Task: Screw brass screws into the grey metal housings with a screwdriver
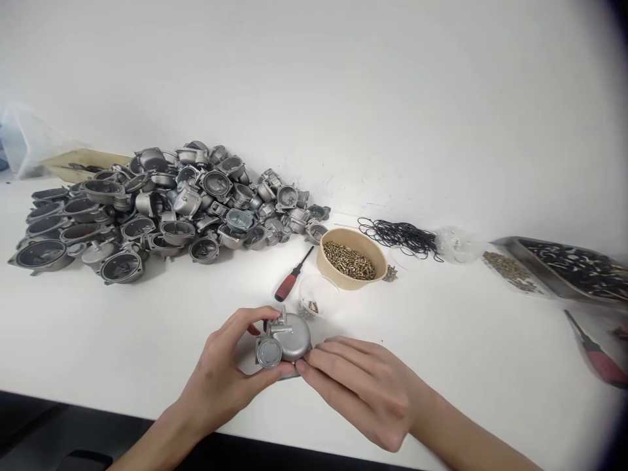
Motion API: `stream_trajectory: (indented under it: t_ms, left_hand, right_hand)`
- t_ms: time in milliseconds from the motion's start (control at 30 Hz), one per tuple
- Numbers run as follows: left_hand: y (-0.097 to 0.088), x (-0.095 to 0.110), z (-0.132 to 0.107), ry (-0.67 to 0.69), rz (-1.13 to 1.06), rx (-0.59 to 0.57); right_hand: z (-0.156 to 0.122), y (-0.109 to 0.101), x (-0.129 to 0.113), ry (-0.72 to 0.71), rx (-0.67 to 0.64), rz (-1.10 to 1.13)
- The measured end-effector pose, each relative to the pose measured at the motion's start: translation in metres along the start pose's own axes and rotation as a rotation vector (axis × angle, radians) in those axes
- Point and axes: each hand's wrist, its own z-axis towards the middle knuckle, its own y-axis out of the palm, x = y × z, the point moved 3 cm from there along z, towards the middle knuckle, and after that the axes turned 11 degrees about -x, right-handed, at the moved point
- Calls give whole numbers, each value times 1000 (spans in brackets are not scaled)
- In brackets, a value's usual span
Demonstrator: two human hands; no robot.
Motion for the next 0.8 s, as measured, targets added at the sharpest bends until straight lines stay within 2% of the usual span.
stream_trajectory:
  t_ms: [167, 300, 367, 567, 700, 800]
  left_hand:
    - [-1, 0, 0, 10, 14, 9]
    - [0, -1, -1, -1, 21, 8]
    - [0, -2, -2, -13, 2, 4]
    - [1, -2, -3, -2, 0, 26]
    - [1, -3, -3, -38, -17, 41]
    - [1, -2, -4, -53, -9, 36]
  right_hand:
    - [-1, -1, -2, -42, -6, -85]
    - [-5, -2, 0, 51, -1, 40]
    - [-8, -2, 2, 101, 52, 71]
    - [-12, -2, 11, 243, 287, -22]
    - [-9, -6, 16, 326, 337, 88]
    - [-6, -8, 16, 324, 363, 171]
